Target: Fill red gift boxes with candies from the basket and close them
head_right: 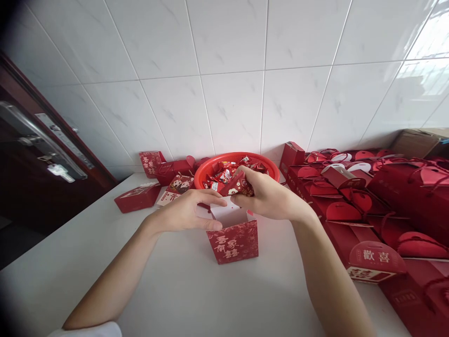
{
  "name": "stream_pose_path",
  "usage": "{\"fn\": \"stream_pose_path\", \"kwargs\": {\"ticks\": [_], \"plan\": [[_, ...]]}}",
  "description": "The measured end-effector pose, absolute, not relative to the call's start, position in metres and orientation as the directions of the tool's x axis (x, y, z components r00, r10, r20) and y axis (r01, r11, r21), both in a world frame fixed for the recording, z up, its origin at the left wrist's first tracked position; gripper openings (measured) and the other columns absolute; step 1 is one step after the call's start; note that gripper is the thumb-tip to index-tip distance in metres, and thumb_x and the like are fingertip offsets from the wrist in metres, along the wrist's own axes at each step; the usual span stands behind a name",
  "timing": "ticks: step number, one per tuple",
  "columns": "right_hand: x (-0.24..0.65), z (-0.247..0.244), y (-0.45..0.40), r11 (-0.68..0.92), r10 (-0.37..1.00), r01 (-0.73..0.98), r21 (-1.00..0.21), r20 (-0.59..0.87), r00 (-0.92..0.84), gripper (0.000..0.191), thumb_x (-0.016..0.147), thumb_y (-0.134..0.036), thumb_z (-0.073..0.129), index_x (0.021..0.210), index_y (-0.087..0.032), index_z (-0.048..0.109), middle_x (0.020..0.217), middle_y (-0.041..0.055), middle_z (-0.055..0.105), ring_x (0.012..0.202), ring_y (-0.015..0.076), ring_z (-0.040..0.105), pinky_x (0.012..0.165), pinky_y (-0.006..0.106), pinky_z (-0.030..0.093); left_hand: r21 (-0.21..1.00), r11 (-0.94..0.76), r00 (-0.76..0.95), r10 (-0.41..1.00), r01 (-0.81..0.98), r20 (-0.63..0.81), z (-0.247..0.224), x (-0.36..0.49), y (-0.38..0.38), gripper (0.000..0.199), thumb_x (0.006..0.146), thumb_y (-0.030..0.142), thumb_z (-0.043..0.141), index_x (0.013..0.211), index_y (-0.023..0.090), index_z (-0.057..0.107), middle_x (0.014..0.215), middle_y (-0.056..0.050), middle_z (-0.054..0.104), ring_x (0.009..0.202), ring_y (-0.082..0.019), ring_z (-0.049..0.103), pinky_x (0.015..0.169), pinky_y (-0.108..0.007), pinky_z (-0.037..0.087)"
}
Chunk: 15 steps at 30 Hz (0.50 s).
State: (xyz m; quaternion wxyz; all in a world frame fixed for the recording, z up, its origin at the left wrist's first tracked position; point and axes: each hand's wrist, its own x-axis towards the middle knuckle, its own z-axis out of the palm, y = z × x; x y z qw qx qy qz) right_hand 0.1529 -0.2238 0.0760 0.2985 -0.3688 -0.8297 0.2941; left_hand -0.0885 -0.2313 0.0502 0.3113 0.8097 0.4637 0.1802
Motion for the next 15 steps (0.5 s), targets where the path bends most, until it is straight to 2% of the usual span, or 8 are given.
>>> {"fn": "stream_pose_path", "kwargs": {"ticks": [5,8,11,15], "plan": [[0.1486,0.0709,-0.2205,0.547,0.759,0.441,-0.711,0.200,-0.620,0.013,0.084,-0.029,0.065,0.095,-0.022,0.065,0.074,-0.0016,0.067,0.061,0.0146,0.057,0.052,0.025,0.040,0.648,-0.434,0.550,0.834,0.626,0.027,0.0499,-0.0891,-0.2294,0.057,0.071,0.050,0.084,0.122,0.027,0.073,0.126,-0.005,0.070,0.112,-0.027,0.065,0.092,-0.034,0.053],[0.1468,0.0696,-0.2198,0.549,0.730,0.442,-0.709,0.150,-0.666,0.017,0.081,-0.028,0.070,0.097,-0.022,0.071,0.080,0.0008,0.072,0.070,0.0166,0.063,0.057,0.025,0.043,0.640,-0.450,0.560,0.828,0.623,0.038,0.0499,-0.0890,-0.2290,0.056,0.071,0.050,0.084,0.121,0.027,0.074,0.126,-0.004,0.069,0.115,-0.028,0.063,0.094,-0.035,0.051],[0.1476,0.0698,-0.2195,0.575,0.717,0.419,-0.703,0.185,-0.672,0.022,0.082,-0.028,0.070,0.103,-0.024,0.073,0.089,0.0021,0.073,0.080,0.0176,0.067,0.063,0.024,0.047,0.650,-0.423,0.549,0.836,0.631,0.011,0.0510,-0.0887,-0.2294,0.058,0.071,0.049,0.084,0.123,0.027,0.073,0.129,-0.005,0.067,0.114,-0.028,0.064,0.094,-0.035,0.052],[0.1517,0.0721,-0.2199,0.603,0.728,0.427,-0.674,0.247,-0.640,0.017,0.089,-0.033,0.064,0.101,-0.024,0.071,0.090,0.0018,0.074,0.080,0.0171,0.067,0.064,0.025,0.048,0.646,-0.419,0.547,0.837,0.638,0.002,0.0507,-0.0887,-0.2298,0.058,0.073,0.050,0.083,0.125,0.026,0.072,0.130,-0.006,0.067,0.113,-0.027,0.065,0.094,-0.035,0.052]]}}
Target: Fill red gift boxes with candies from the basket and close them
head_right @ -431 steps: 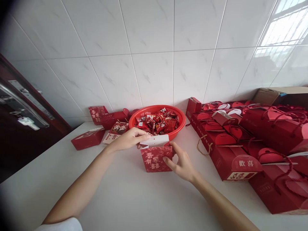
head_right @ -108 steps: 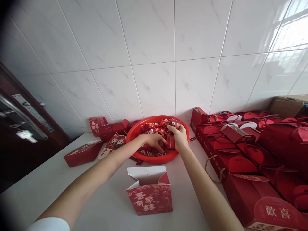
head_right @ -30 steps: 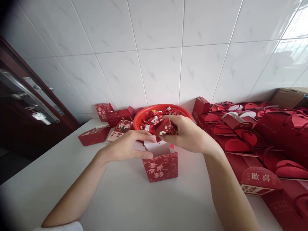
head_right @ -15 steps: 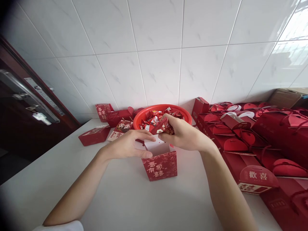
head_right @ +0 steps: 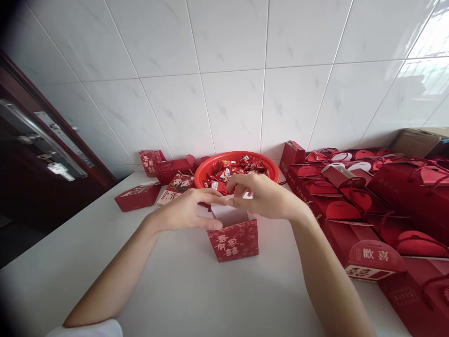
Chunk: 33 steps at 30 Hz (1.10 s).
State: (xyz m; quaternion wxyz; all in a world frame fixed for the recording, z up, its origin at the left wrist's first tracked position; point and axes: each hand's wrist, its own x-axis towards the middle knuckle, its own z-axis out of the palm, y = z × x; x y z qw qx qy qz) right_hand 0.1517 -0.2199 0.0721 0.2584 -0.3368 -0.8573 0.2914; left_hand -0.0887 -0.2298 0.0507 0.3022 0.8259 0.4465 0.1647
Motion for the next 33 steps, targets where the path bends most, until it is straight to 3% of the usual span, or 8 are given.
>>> {"fn": "stream_pose_path", "kwargs": {"ticks": [6,10,16,20,23,26,29,33], "plan": [[0.161,0.075,-0.218,0.571,0.788,0.503,-0.649,0.261,-0.557,0.021,0.090,-0.038,0.061,0.102,-0.024,0.070,0.095,0.0039,0.074,0.087,0.0204,0.069,0.065,0.027,0.051,0.593,-0.496,0.556,0.825,0.634,0.096,0.046,-0.089,-0.229,0.045,0.087,0.050,0.071,0.123,0.024,0.072,0.131,-0.007,0.066,0.112,-0.025,0.066,0.092,-0.033,0.054],[0.168,0.074,-0.213,0.557,0.801,0.522,-0.645,0.251,-0.544,0.031,0.091,-0.047,0.060,0.109,-0.024,0.069,0.101,0.0067,0.073,0.089,0.0230,0.071,0.066,0.030,0.052,0.551,-0.543,0.576,0.806,0.633,0.132,0.047,-0.088,-0.230,0.049,0.083,0.052,0.074,0.123,0.024,0.072,0.123,-0.007,0.068,0.103,-0.024,0.068,0.086,-0.034,0.056],[0.174,0.070,-0.202,0.556,0.805,0.572,-0.603,0.221,-0.551,0.041,0.090,-0.053,0.059,0.117,-0.023,0.067,0.107,0.0085,0.072,0.097,0.0251,0.069,0.073,0.034,0.054,0.498,-0.639,0.588,0.758,0.586,0.281,0.036,-0.085,-0.224,0.025,0.086,0.020,0.071,0.110,0.022,0.076,0.104,-0.005,0.072,0.089,-0.019,0.069,0.076,-0.030,0.055],[0.176,0.067,-0.195,0.519,0.815,0.571,-0.636,0.169,-0.554,0.055,0.084,-0.052,0.068,0.128,-0.021,0.063,0.115,0.0104,0.071,0.107,0.0269,0.067,0.086,0.038,0.055,0.534,-0.701,0.545,0.709,0.473,0.447,0.033,-0.091,-0.216,0.022,0.088,0.018,0.067,0.107,0.021,0.077,0.101,-0.006,0.074,0.089,-0.018,0.070,0.076,-0.028,0.056],[0.175,0.067,-0.192,0.510,0.787,0.490,-0.707,0.153,-0.598,0.062,0.082,-0.054,0.071,0.132,-0.020,0.060,0.108,0.0089,0.072,0.101,0.0261,0.068,0.087,0.039,0.055,0.559,-0.711,0.430,0.703,0.425,0.567,0.038,-0.098,-0.213,0.025,0.087,0.022,0.070,0.111,0.021,0.076,0.108,-0.007,0.075,0.097,-0.020,0.071,0.083,-0.030,0.057],[0.169,0.067,-0.192,0.530,0.721,0.331,-0.781,0.209,-0.660,0.052,0.086,-0.052,0.069,0.127,-0.020,0.062,0.099,0.0059,0.073,0.092,0.0233,0.070,0.081,0.036,0.056,0.636,-0.691,0.284,0.722,0.344,0.631,0.042,-0.101,-0.213,0.033,0.084,0.026,0.074,0.116,0.020,0.073,0.117,-0.008,0.074,0.105,-0.023,0.070,0.087,-0.032,0.058],[0.160,0.065,-0.194,0.532,0.685,0.167,-0.830,0.306,-0.661,0.034,0.092,-0.047,0.064,0.110,-0.018,0.069,0.096,0.0053,0.073,0.087,0.0202,0.070,0.076,0.032,0.057,0.710,-0.664,0.197,0.747,0.234,0.635,0.041,-0.099,-0.213,0.043,0.080,0.028,0.078,0.121,0.020,0.070,0.120,-0.009,0.073,0.106,-0.024,0.070,0.086,-0.032,0.060],[0.154,0.061,-0.191,0.463,0.705,0.047,-0.885,0.336,-0.625,0.030,0.091,-0.046,0.066,0.096,-0.017,0.071,0.089,0.0051,0.072,0.082,0.0194,0.069,0.072,0.031,0.059,0.787,-0.601,0.130,0.799,0.140,0.587,0.039,-0.097,-0.212,0.049,0.079,0.033,0.080,0.125,0.019,0.066,0.116,-0.009,0.074,0.102,-0.024,0.071,0.086,-0.034,0.060]]}}
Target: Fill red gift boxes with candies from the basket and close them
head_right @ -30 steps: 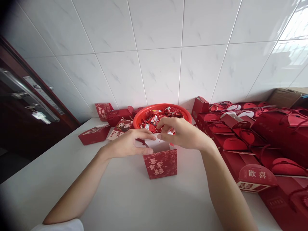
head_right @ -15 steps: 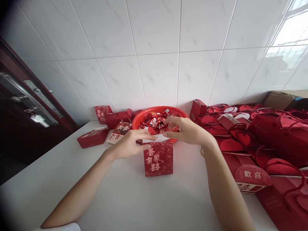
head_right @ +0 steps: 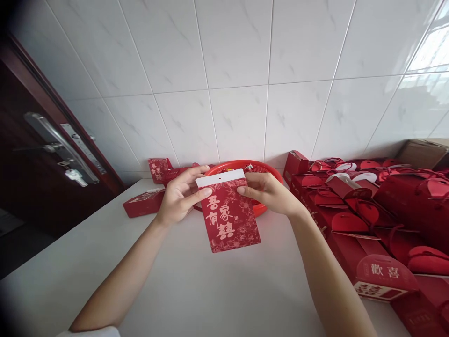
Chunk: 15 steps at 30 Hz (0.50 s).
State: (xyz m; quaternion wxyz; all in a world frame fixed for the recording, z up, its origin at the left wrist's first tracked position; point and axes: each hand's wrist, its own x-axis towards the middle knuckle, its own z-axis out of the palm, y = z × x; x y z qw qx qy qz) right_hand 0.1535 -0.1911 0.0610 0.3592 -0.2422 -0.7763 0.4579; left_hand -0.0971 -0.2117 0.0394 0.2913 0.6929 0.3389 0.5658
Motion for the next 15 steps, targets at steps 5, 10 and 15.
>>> {"fn": "stream_pose_path", "kwargs": {"ticks": [5,10,15], "plan": [[0.1508,0.0547,-0.1865,0.422,0.745,-0.027,-0.906,0.364,-0.559,0.032,0.088,-0.049,0.070,0.090,-0.018,0.073,0.088,0.0062,0.072,0.082,0.0212,0.070,0.072,0.032,0.060,0.861,-0.500,0.146,0.862,0.091,0.485,0.0413,-0.0956,-0.2119,0.063,0.078,0.039,0.082,0.133,0.020,0.059,0.116,-0.010,0.074,0.099,-0.027,0.073,0.083,-0.038,0.062],[0.1478,0.0534,-0.1871,0.424,0.738,-0.058,-0.904,0.382,-0.556,0.030,0.089,-0.046,0.070,0.102,-0.019,0.076,0.097,0.0066,0.075,0.087,0.0221,0.072,0.077,0.033,0.060,0.853,-0.509,0.074,0.861,0.115,0.503,0.0409,-0.0929,-0.2142,0.076,0.078,0.039,0.082,0.144,0.019,0.051,0.097,-0.007,0.077,0.083,-0.024,0.075,0.074,-0.036,0.064],[0.1480,0.0549,-0.1892,0.420,0.721,-0.078,-0.904,0.385,-0.576,0.033,0.088,-0.041,0.073,0.113,-0.020,0.075,0.105,0.0074,0.075,0.092,0.0227,0.072,0.081,0.034,0.060,0.834,-0.540,0.089,0.842,0.117,0.533,0.0403,-0.0915,-0.2176,0.071,0.081,0.036,0.080,0.143,0.017,0.052,0.098,-0.008,0.079,0.086,-0.023,0.076,0.078,-0.036,0.064]]}}
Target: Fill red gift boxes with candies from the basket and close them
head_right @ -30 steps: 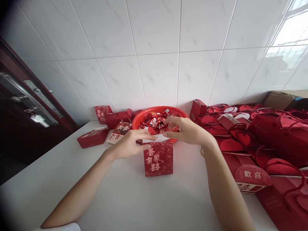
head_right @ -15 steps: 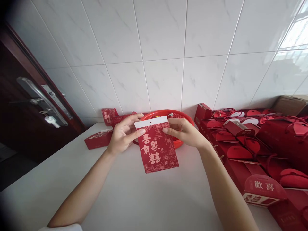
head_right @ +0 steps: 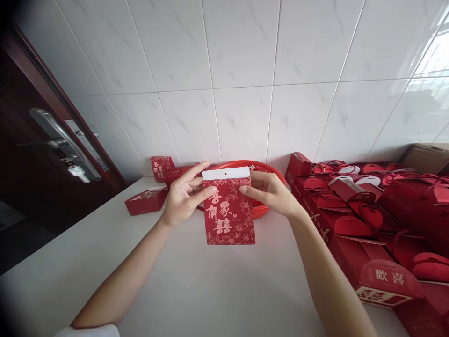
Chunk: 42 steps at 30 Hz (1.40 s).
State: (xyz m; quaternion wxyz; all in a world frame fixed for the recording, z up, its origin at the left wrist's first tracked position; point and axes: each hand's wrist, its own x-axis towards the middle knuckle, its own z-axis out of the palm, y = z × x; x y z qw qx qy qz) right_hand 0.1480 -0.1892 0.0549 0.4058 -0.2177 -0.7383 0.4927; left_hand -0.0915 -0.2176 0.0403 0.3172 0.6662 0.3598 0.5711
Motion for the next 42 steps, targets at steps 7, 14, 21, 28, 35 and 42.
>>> {"fn": "stream_pose_path", "kwargs": {"ticks": [7,14,21,28,35,42], "plan": [[0.1472,0.0519,-0.1869,0.458,0.736,-0.078,-0.885,0.427,-0.525,0.038,0.087,-0.048,0.072,0.112,-0.020,0.075,0.101,0.0076,0.076,0.088,0.0221,0.072,0.077,0.034,0.060,0.800,-0.590,0.123,0.807,0.114,0.578,0.0404,-0.0905,-0.2178,0.052,0.079,0.035,0.082,0.124,0.017,0.062,0.100,-0.009,0.079,0.081,-0.022,0.076,0.072,-0.031,0.064],[0.1487,0.0502,-0.1850,0.460,0.754,-0.042,-0.887,0.415,-0.510,0.035,0.087,-0.049,0.071,0.100,-0.017,0.076,0.089,0.0068,0.073,0.081,0.0194,0.069,0.071,0.030,0.058,0.808,-0.574,0.109,0.819,0.131,0.564,0.0413,-0.0892,-0.2214,0.049,0.078,0.040,0.082,0.117,0.019,0.062,0.093,-0.006,0.079,0.078,-0.022,0.076,0.072,-0.032,0.064],[0.1487,0.0503,-0.1855,0.453,0.725,-0.100,-0.886,0.432,-0.536,0.028,0.090,-0.044,0.070,0.102,-0.020,0.076,0.091,0.0055,0.072,0.082,0.0180,0.069,0.073,0.029,0.058,0.774,-0.610,0.096,0.792,0.169,0.603,0.0430,-0.0871,-0.2237,0.041,0.078,0.038,0.082,0.110,0.018,0.065,0.089,-0.005,0.079,0.075,-0.021,0.076,0.070,-0.030,0.063],[0.1483,0.0512,-0.1875,0.450,0.737,-0.075,-0.890,0.418,-0.531,0.033,0.089,-0.047,0.070,0.107,-0.019,0.075,0.094,0.0069,0.074,0.084,0.0203,0.070,0.072,0.032,0.059,0.762,-0.620,0.089,0.783,0.189,0.615,0.0439,-0.0871,-0.2260,0.033,0.080,0.035,0.080,0.105,0.017,0.069,0.087,-0.004,0.079,0.071,-0.019,0.075,0.066,-0.027,0.063],[0.1488,0.0563,-0.1907,0.512,0.744,-0.001,-0.859,0.444,-0.499,0.029,0.088,-0.044,0.072,0.105,-0.021,0.076,0.095,0.0065,0.075,0.081,0.0187,0.070,0.070,0.031,0.059,0.756,-0.618,0.069,0.782,0.215,0.620,0.0433,-0.0876,-0.2262,0.021,0.078,0.032,0.081,0.092,0.017,0.075,0.082,-0.004,0.078,0.067,-0.017,0.074,0.062,-0.026,0.063],[0.1505,0.0579,-0.1932,0.522,0.740,0.033,-0.852,0.433,-0.516,0.039,0.091,-0.057,0.063,0.099,-0.021,0.075,0.088,0.0053,0.073,0.077,0.0185,0.068,0.067,0.030,0.057,0.750,-0.612,0.037,0.780,0.250,0.624,0.0420,-0.0889,-0.2264,0.024,0.075,0.035,0.084,0.090,0.017,0.079,0.085,-0.006,0.080,0.067,-0.020,0.075,0.064,-0.032,0.066]]}}
